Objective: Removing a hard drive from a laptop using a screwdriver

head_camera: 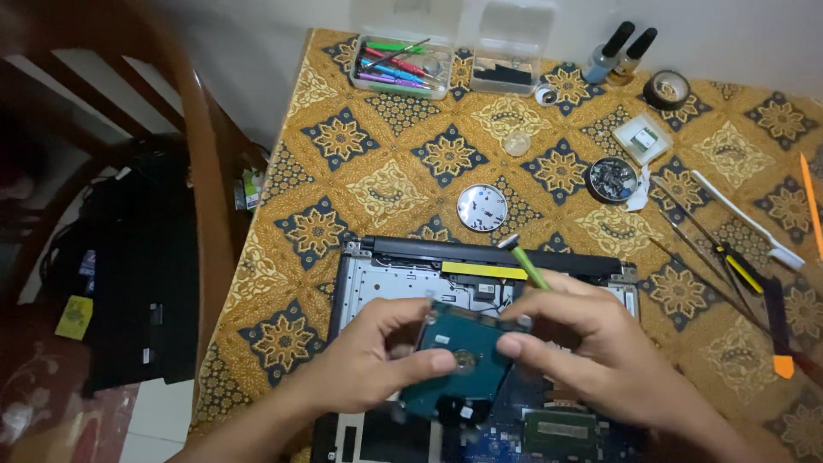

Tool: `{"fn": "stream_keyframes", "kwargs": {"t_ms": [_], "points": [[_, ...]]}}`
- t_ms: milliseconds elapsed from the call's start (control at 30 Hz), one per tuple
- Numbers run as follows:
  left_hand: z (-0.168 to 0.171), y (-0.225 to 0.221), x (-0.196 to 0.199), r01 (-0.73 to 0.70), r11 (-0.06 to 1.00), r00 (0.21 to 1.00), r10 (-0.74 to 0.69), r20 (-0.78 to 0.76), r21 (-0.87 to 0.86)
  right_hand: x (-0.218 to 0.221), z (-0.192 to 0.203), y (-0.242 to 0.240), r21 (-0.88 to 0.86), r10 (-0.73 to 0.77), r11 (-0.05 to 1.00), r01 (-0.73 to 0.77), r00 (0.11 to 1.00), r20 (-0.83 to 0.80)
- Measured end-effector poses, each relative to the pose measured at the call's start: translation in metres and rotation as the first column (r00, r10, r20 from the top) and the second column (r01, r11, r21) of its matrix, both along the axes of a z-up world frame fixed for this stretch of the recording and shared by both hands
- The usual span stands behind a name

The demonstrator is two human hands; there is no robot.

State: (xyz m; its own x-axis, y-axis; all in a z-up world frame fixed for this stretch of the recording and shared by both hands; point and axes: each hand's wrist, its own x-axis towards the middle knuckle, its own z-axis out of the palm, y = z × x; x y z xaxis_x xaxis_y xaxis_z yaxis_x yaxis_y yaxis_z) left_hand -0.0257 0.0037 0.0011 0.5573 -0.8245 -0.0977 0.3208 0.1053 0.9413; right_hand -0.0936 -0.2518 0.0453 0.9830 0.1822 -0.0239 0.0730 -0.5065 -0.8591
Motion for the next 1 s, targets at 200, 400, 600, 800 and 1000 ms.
{"fn": "stream_keyframes", "kwargs": {"t_ms": [200, 400, 600, 800, 1000], "points": [[-0.028, -0.011, 0.001, -0.225, 0.973, 0.972, 0.227, -0.052, 0.047, 0.013, -0.009, -0.008, -0.112, -0.134, 0.986, 0.127, 0.989, -0.056], [-0.008, -0.013, 0.017, -0.443, 0.877, 0.58, 0.439, -0.686, 0.187, 0.041, -0.026, -0.04, -0.214, -0.374, 0.907, 0.361, 0.927, -0.023], [-0.016, -0.012, 0.022, -0.571, 0.812, 0.577, 0.501, -0.645, 0.119, 0.074, -0.044, -0.046, -0.5, -0.091, 0.859, 0.111, 0.994, 0.065], [-0.028, -0.011, 0.026, -0.561, 0.82, 0.611, 0.505, -0.609, 0.117, 0.107, -0.053, -0.043, -0.506, 0.147, 0.86, -0.064, 0.981, 0.127], [-0.03, -0.011, 0.028, -0.582, 0.813, 0.61, 0.445, -0.655, 0.01, 0.109, -0.04, -0.048, -0.259, -0.118, 0.961, 0.096, 0.99, -0.072]]}}
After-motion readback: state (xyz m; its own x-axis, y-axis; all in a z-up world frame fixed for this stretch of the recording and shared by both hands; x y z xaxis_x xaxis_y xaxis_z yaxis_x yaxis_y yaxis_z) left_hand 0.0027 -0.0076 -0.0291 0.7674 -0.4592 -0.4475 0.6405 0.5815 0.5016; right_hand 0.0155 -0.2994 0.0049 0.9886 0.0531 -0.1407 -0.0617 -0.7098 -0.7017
